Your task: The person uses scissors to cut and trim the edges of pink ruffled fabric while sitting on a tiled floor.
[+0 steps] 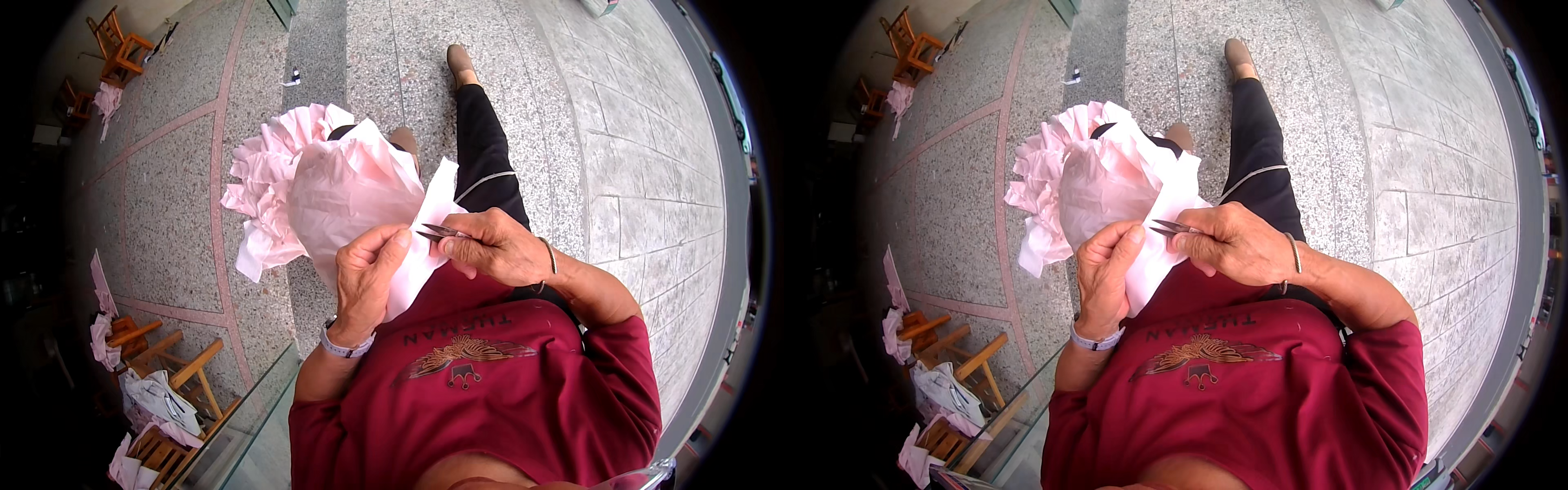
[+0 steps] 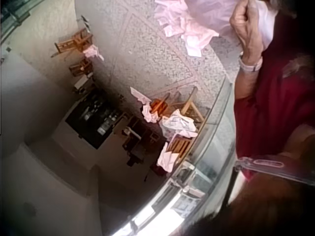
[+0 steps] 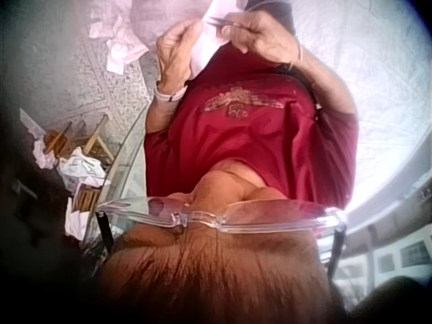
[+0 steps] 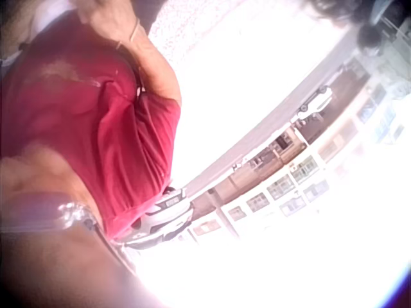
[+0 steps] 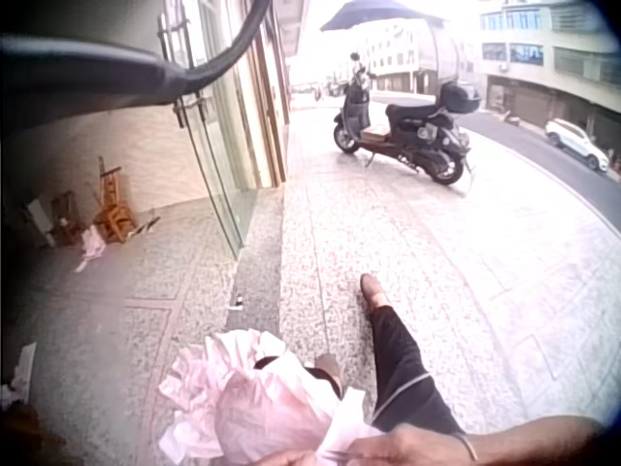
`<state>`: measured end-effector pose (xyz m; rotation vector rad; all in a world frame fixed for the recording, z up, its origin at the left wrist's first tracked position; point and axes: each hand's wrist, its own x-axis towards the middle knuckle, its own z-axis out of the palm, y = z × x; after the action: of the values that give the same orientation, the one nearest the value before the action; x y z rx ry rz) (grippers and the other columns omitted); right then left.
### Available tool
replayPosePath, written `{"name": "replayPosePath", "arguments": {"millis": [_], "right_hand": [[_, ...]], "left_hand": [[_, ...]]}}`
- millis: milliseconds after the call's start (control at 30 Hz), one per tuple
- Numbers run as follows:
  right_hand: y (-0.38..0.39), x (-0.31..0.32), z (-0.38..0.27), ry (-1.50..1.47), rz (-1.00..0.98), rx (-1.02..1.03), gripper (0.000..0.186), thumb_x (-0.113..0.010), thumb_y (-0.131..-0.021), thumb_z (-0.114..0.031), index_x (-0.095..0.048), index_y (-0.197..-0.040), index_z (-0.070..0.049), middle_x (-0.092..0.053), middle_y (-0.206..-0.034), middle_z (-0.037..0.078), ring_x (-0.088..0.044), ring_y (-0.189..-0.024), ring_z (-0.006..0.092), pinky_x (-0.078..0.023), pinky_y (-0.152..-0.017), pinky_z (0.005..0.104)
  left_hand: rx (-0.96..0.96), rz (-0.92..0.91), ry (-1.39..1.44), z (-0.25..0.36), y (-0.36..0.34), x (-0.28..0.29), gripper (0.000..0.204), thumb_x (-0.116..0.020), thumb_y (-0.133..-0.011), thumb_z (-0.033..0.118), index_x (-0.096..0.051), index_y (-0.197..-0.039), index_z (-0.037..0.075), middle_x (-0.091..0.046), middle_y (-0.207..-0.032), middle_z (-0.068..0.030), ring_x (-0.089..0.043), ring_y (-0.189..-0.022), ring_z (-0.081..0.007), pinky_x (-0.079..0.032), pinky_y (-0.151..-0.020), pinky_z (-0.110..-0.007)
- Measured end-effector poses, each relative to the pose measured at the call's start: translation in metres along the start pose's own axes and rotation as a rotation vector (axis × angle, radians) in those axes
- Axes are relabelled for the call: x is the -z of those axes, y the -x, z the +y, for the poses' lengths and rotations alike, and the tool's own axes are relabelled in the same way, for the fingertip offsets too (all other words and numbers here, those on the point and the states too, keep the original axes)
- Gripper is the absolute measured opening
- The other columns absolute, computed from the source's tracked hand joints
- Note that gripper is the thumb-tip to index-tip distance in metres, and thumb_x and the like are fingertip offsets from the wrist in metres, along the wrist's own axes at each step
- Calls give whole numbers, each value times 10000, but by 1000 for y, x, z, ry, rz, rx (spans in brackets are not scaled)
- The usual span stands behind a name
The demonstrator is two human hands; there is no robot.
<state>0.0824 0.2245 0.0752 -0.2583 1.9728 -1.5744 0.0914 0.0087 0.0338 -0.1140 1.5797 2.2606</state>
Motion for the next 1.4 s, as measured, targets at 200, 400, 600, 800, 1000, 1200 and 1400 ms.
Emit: {"name": "replayPosePath", "arguments": {"millis": [200, 400, 600, 800, 1000, 1200, 1400], "right_hand": [[-1, 1, 3, -36, -35, -1, 289, -535, -1035, -254, -627, -909, -11, -543, -611, 8, -503, -576, 103, -420, -564, 300], [-7, 9, 6, -428, -161, -169, 310, -523, -1046, -277, -640, -891, -35, -540, -617, -1, -444, -531, 64, -333, -470, 248], [-17, 13, 16, -408, -259, -88, 322, -536, -1039, -282, -641, -855, -40, -516, -575, -9, -421, -504, 59, -307, -454, 243], [-20, 16, 21, -234, -275, 89, 307, -581, -1014, -265, -638, -823, -31, -519, -578, -23, -466, -543, 64, -352, -499, 258], [-10, 19, 15, -150, -266, 186, 279, -604, -1007, -199, -634, -811, -2, -530, -595, -2, -485, -555, 76, -371, -509, 268], [-7, 21, 2, -236, -185, 336, 299, -573, -1025, -232, -631, -821, -22, -517, -604, -14, -469, -564, 65, -369, -529, 254], [-7, 34, -4, -115, -10, 81, 299, -553, -1029, -231, -637, -851, -8, -507, -587, -8, -474, -555, 68, -378, -520, 264]], "left_hand": [[6, -17, 48, 1, 1, -3, 212, -629, -986, 125, -690, -1091, -49, -698, -908, -27, -598, -813, -52, -491, -732, -209], [-49, -50, -63, 1, 3, -8, 143, -635, -975, 103, -690, -1023, -19, -684, -879, 2, -582, -778, -37, -468, -693, -190], [-245, 38, -517, -9, 0, -6, 84, -663, -922, 74, -659, -929, -10, -530, -670, 56, -433, -617, -13, -367, -533, -218], [-246, 44, -594, -2, -1, -13, 46, -658, -873, 38, -654, -872, -7, -469, -613, 37, -389, -570, -25, -336, -496, -247], [-354, 36, -629, 4, 3, -24, 43, -650, -870, 35, -649, -873, -8, -489, -618, 17, -404, -570, -34, -340, -501, -251], [-188, -91, -572, -29, -2, -5, 59, -657, -883, 43, -640, -871, -13, -537, -651, 20, -439, -602, -20, -360, -514, -243], [-47, -16, -370, -13, -4, 2, 175, -671, -937, 101, -701, -1053, -27, -601, -744, 69, -471, -645, 7, -392, -568, -182]]}}
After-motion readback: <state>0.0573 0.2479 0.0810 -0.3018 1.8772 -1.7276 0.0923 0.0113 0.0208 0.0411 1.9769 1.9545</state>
